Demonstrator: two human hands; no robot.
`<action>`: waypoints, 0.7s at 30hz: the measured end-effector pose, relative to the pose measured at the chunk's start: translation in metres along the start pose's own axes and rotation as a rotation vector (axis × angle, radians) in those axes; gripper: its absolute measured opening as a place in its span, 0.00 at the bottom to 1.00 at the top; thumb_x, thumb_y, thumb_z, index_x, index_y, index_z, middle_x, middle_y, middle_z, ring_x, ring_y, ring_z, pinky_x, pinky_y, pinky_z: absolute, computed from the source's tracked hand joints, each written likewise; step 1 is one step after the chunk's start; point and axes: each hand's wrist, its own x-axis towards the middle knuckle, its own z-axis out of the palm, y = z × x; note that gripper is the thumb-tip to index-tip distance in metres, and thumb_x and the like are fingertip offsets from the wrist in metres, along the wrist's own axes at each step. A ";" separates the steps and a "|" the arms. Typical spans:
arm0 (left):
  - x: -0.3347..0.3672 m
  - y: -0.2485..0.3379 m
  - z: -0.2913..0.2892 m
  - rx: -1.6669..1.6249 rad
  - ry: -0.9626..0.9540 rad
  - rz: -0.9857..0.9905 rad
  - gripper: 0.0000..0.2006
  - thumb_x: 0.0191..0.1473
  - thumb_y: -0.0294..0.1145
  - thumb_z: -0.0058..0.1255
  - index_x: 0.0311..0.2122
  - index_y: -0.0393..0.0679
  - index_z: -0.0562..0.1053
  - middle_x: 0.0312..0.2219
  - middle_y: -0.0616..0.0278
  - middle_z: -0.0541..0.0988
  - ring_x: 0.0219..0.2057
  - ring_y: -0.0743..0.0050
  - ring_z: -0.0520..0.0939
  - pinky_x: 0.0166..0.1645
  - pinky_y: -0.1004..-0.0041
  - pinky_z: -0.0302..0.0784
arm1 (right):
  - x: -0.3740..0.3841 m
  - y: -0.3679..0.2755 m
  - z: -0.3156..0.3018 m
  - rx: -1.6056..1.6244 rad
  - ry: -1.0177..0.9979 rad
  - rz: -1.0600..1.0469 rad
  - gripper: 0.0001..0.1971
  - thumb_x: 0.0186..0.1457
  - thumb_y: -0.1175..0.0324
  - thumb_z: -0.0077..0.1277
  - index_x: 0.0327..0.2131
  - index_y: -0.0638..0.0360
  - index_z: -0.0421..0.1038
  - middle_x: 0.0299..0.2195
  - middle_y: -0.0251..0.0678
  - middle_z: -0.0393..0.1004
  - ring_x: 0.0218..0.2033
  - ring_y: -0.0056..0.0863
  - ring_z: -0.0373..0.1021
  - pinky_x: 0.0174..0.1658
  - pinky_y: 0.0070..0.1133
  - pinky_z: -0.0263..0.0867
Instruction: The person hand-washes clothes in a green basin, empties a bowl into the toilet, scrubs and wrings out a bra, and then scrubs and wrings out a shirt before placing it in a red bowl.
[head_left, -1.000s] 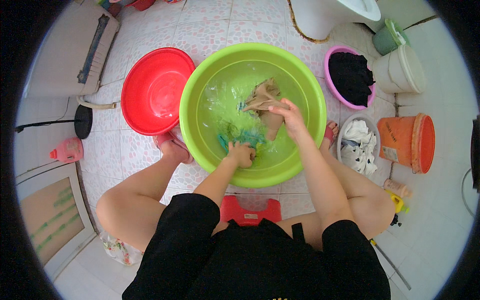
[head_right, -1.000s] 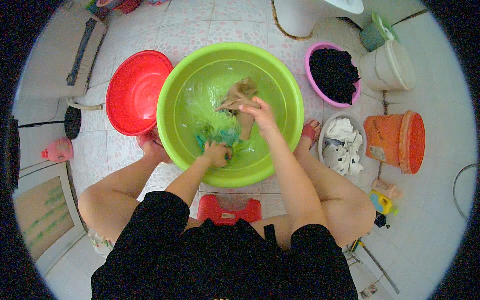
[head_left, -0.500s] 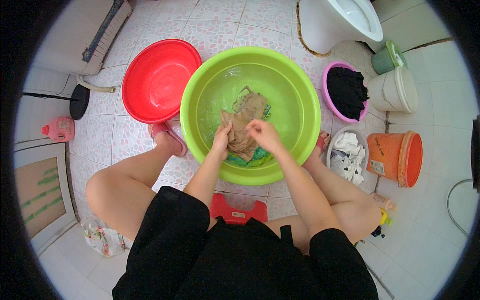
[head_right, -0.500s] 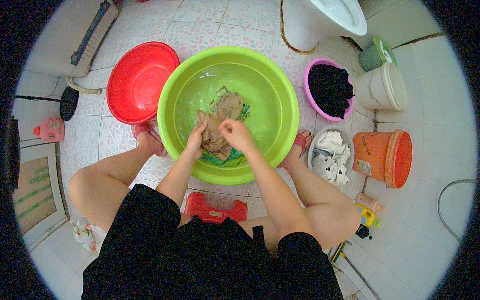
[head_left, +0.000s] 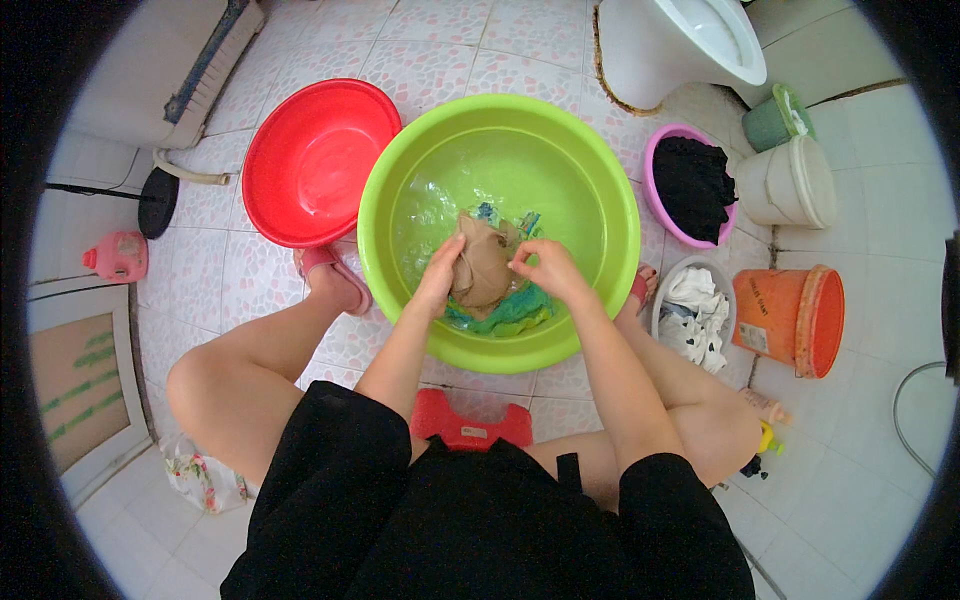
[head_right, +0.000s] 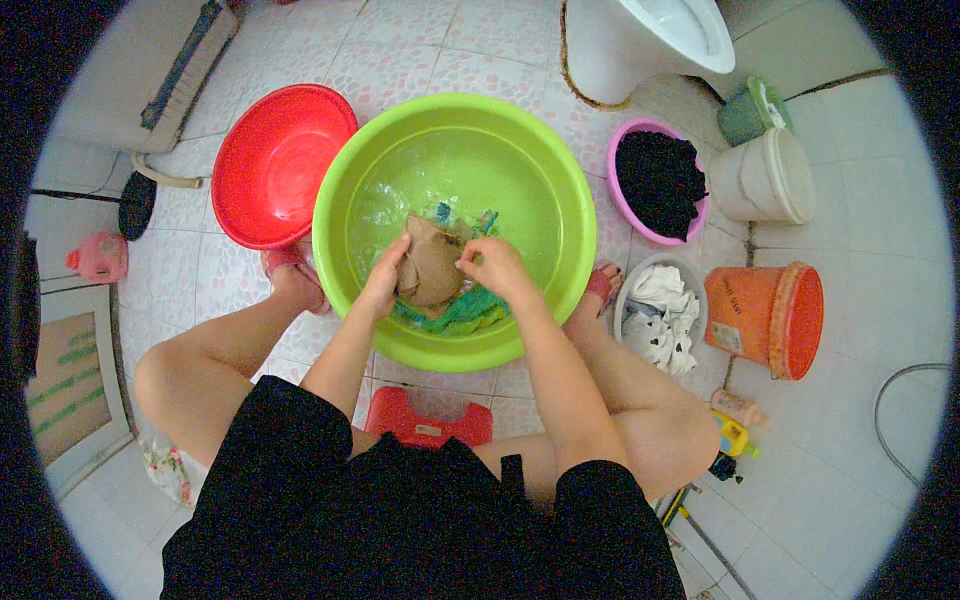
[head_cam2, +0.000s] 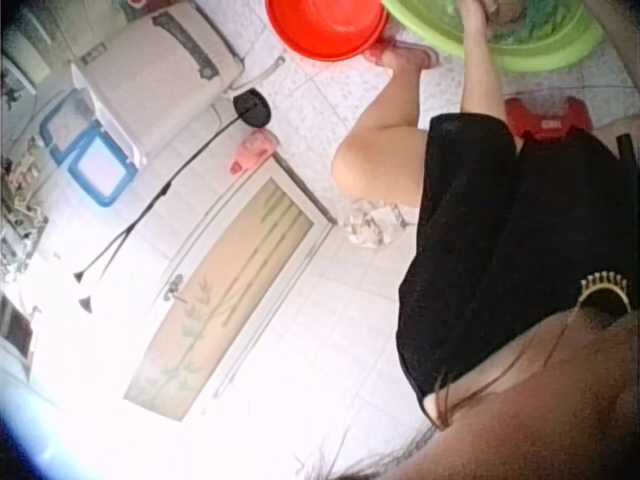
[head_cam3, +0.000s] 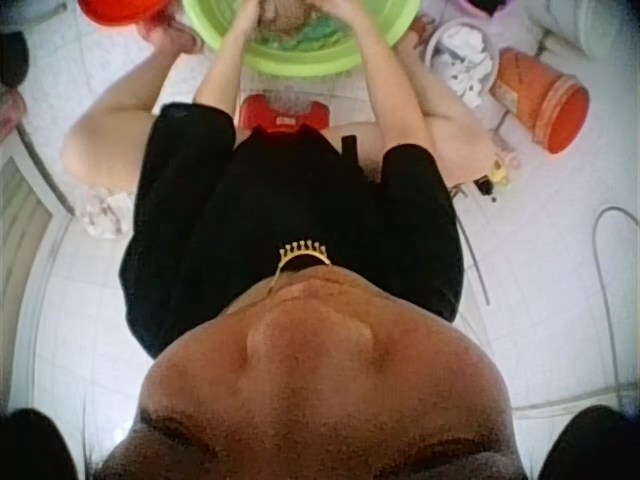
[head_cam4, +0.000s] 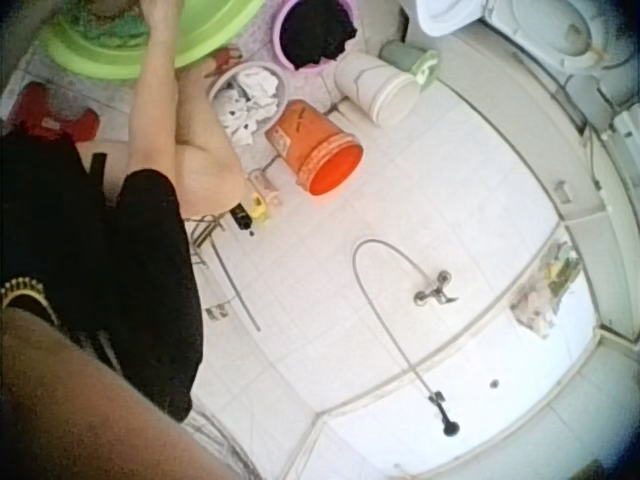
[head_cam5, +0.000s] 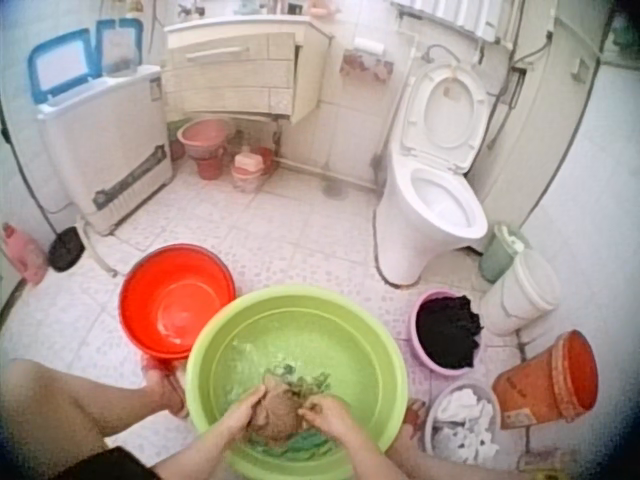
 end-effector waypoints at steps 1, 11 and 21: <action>0.001 0.003 0.001 -0.049 0.009 -0.003 0.26 0.51 0.46 0.41 0.50 0.40 0.59 0.47 0.59 0.65 0.47 0.72 0.66 0.52 0.73 0.58 | -0.001 -0.001 -0.004 -0.063 0.004 -0.062 0.17 0.36 0.70 0.55 0.34 0.55 0.65 0.37 0.37 0.66 0.40 0.36 0.63 0.44 0.26 0.59; 0.006 0.007 0.007 0.058 -0.148 0.011 0.23 0.52 0.44 0.40 0.49 0.39 0.61 0.46 0.60 0.66 0.47 0.74 0.66 0.51 0.77 0.57 | -0.003 -0.024 -0.019 0.030 0.070 -0.205 0.14 0.40 0.64 0.57 0.30 0.60 0.67 0.35 0.35 0.66 0.43 0.32 0.61 0.47 0.25 0.56; 0.020 0.045 -0.025 0.001 0.396 0.111 0.14 0.51 0.40 0.41 0.41 0.46 0.64 0.33 0.66 0.68 0.34 0.75 0.68 0.39 0.67 0.65 | -0.007 -0.007 -0.030 0.388 0.308 -0.003 0.15 0.48 0.63 0.49 0.35 0.63 0.61 0.29 0.42 0.67 0.31 0.31 0.65 0.37 0.22 0.60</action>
